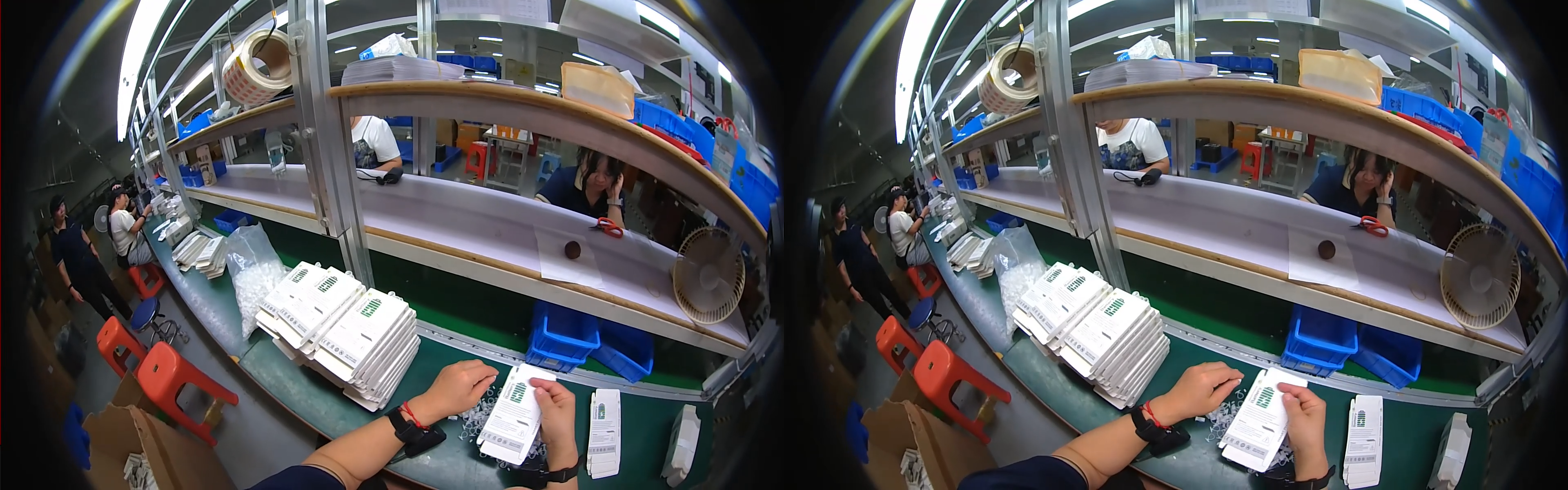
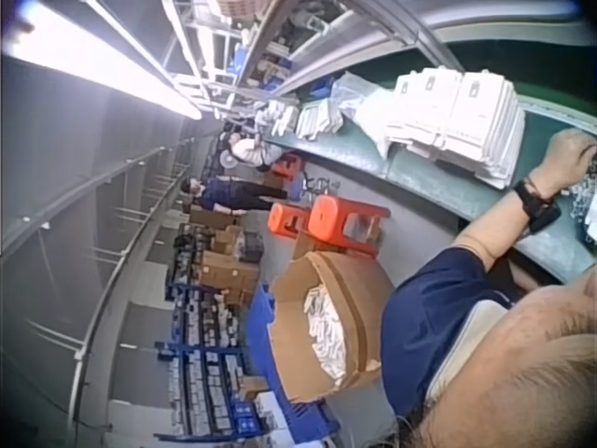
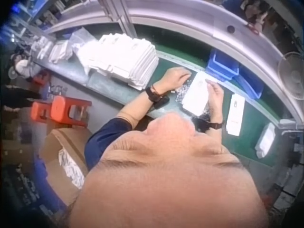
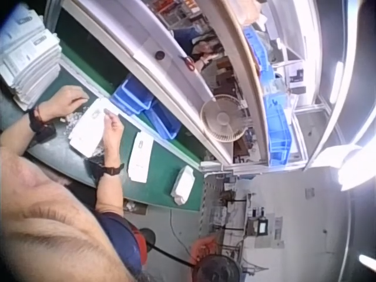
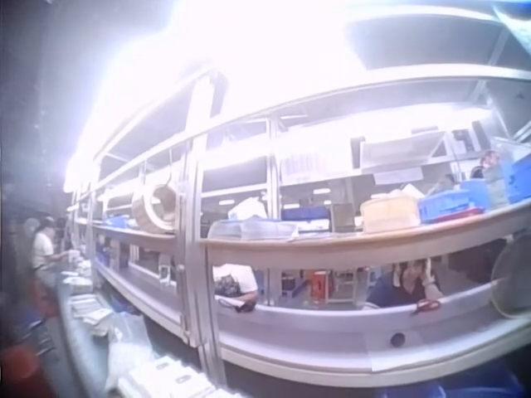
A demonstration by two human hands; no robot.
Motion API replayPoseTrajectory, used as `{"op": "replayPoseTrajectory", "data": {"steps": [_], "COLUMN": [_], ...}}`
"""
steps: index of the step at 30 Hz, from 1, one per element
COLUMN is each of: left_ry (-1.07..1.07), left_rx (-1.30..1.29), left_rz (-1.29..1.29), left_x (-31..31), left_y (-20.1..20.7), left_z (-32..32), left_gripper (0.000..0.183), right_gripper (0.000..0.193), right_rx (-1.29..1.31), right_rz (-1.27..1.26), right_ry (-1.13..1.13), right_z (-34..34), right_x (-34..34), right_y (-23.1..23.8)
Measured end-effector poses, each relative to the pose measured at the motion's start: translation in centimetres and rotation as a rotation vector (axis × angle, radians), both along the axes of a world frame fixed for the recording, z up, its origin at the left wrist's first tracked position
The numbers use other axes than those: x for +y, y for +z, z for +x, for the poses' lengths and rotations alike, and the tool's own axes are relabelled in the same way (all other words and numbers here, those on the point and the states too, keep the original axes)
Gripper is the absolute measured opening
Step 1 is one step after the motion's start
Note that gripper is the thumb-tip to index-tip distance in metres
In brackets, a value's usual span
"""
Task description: The person is assembling and packing small electronic components and paper inserts into product boxes at an industrial workbench.
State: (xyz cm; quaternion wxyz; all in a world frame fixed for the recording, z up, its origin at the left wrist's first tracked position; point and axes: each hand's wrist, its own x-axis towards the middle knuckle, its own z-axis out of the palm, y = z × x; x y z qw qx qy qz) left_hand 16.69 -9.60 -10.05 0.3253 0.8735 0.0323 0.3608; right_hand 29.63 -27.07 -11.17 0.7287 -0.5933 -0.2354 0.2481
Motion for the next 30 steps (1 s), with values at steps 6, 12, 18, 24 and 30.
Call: {"op": "replayPoseTrajectory", "data": {"steps": [6,12,18,24,30], "left_ry": [-0.12,-0.212,-0.248,-0.242,-0.252], "left_rx": [-0.077,-0.04,-0.003,0.015,0.014], "left_rz": [0.1,0.109,0.076,0.065,0.025], "left_x": [-0.6,-1.2,-1.6,-1.8,-1.8], "left_y": [0.5,0.3,0.2,0.3,0.4], "left_z": [-0.1,0.1,0.1,0.2,0.1], "left_gripper": [0.011,0.013,0.02,0.017,0.014], "right_gripper": [0.017,0.016,0.011,0.011,0.013], "right_rx": [0.041,-0.017,-0.079,-0.156,-0.249], "right_rz": [-0.089,-0.088,-0.074,-0.115,-0.163], "right_ry": [0.159,0.173,0.199,0.177,0.207], "right_z": [-1.7,-2.4,-2.3,-2.4,-2.4], "right_x": [0.5,0.9,0.8,0.8,0.9], "right_y": [-0.3,0.1,-0.4,-0.6,-1.0]}}
